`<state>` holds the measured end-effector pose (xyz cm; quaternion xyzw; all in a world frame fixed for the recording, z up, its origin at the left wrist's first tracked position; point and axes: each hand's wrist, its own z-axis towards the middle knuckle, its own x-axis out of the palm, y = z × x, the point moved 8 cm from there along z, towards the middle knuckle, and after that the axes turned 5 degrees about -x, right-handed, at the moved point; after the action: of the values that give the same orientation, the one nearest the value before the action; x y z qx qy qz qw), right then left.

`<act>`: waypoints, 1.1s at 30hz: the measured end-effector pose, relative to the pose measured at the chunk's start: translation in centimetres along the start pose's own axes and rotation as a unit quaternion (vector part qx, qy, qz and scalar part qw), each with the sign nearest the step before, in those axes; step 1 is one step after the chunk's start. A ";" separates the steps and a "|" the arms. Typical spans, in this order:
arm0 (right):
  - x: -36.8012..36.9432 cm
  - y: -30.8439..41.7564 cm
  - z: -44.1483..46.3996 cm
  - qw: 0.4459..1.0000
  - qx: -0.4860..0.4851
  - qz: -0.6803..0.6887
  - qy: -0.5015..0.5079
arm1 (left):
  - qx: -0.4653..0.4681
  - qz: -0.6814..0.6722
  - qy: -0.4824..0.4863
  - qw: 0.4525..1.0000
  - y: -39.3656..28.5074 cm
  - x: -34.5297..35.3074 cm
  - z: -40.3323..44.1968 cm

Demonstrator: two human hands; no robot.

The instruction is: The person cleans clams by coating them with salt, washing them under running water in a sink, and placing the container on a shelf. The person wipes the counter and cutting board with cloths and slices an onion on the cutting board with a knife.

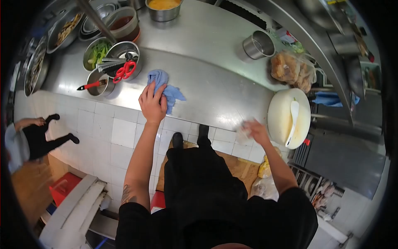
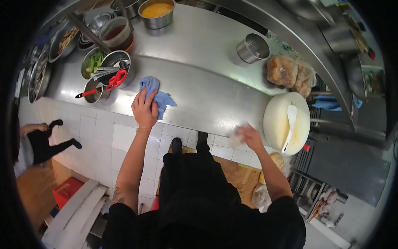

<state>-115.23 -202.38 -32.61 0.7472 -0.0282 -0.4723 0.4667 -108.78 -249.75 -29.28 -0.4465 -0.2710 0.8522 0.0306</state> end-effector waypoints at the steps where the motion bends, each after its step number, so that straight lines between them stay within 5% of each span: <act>1: -1.3 -1.3 -5.4 0.992 0.070 0.095 -0.039 | -0.002 0.005 -0.003 1.000 0.0 -0.1 0.0; 2: -2.6 -2.5 -11.1 0.968 0.132 0.191 -0.091 | 0.007 0.002 0.001 1.000 0.0 0.1 0.1; 3: -3.8 -2.7 -14.7 0.985 0.011 0.148 -0.093 | 0.003 0.010 -0.003 1.000 0.2 0.3 0.0; 4: -4.2 -1.1 -15.5 0.983 0.021 0.149 -0.103 | -0.001 0.017 -0.005 1.000 0.1 0.5 -0.2; 6: -7.6 4.5 -14.0 0.954 0.159 0.006 -0.254 | 0.006 0.019 0.005 1.000 -0.3 0.7 -0.6; 8: -7.9 9.6 -9.0 0.932 0.115 -0.037 -0.343 | 0.007 0.034 -0.002 0.999 -0.4 0.6 -0.3; 11: -0.2 8.5 0.1 0.962 0.005 -0.089 -0.258 | 0.002 0.043 0.012 0.999 -0.5 0.7 -0.3; 12: 3.4 8.5 3.8 0.979 -0.026 -0.004 -0.203 | 0.008 0.045 0.013 0.999 -0.6 0.6 -0.3; 13: 9.3 6.0 7.5 0.975 -0.001 -0.200 -0.097 | 0.004 0.049 0.017 0.999 -0.7 0.7 -0.2; 15: 8.7 13.0 12.9 0.963 -0.058 -0.258 -0.059 | 0.003 0.058 0.020 0.998 -0.8 0.9 -0.1; 19: 7.8 13.2 27.2 0.946 -0.147 -0.267 -0.111 | -0.007 0.058 0.035 0.998 -0.6 1.1 -0.3; 25: 1.8 7.9 44.1 0.947 0.025 -0.211 -0.241 | 0.016 0.081 0.044 0.996 -0.6 2.4 -0.2; 33: -0.1 2.9 23.1 0.903 0.199 -0.272 -0.268 | 0.017 0.082 0.039 0.996 -0.3 2.2 -0.7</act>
<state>-131.11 -219.45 -33.18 0.6487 -0.0414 -0.7476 0.1361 -109.61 -248.53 -31.05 -0.4991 -0.2173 0.8386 -0.0211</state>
